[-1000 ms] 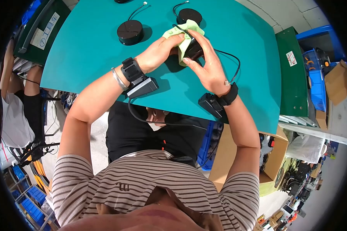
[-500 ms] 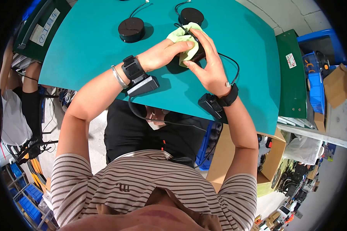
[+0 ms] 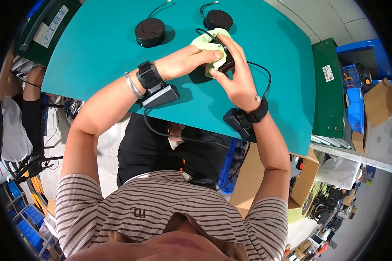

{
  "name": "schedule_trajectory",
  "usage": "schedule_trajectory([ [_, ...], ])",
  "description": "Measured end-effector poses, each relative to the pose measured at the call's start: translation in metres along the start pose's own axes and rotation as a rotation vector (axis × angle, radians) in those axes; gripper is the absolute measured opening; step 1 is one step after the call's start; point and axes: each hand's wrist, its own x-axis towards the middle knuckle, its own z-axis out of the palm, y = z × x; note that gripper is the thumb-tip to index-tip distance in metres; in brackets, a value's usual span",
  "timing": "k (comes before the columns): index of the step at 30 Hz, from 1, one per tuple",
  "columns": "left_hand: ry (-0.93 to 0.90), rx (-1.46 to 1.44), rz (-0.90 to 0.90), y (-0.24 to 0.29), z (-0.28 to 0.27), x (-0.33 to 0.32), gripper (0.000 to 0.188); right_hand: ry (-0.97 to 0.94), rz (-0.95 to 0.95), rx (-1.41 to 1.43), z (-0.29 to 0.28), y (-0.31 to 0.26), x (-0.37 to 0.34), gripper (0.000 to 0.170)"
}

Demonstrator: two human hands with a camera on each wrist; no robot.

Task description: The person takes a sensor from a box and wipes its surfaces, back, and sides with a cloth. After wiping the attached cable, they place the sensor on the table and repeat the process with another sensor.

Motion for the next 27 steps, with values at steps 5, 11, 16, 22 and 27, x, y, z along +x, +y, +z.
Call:
schedule_trajectory([
  [5, 0.062, 0.043, 0.157, -0.003, 0.007, 0.004, 0.039, 0.021, -0.042, -0.105, -0.002, -0.004, 0.0, 0.067],
  [11, 0.292, -0.173, 0.018, 0.002, 0.004, -0.001, 0.043, 0.006, -0.031, -0.007, 0.002, -0.01, -0.001, 0.069],
  [16, 0.078, -0.142, -0.047, 0.002, -0.001, 0.002, 0.042, 0.007, -0.011, 0.026, 0.0, -0.002, 0.0, 0.069],
  [22, -0.043, 0.187, 0.098, 0.002, 0.0, 0.0, 0.04, -0.032, -0.025, -0.003, -0.003, 0.001, 0.001, 0.068],
  [27, 0.245, -0.05, 0.021, 0.004, 0.01, -0.001, 0.044, 0.007, -0.029, 0.016, 0.0, -0.003, -0.001, 0.068],
])
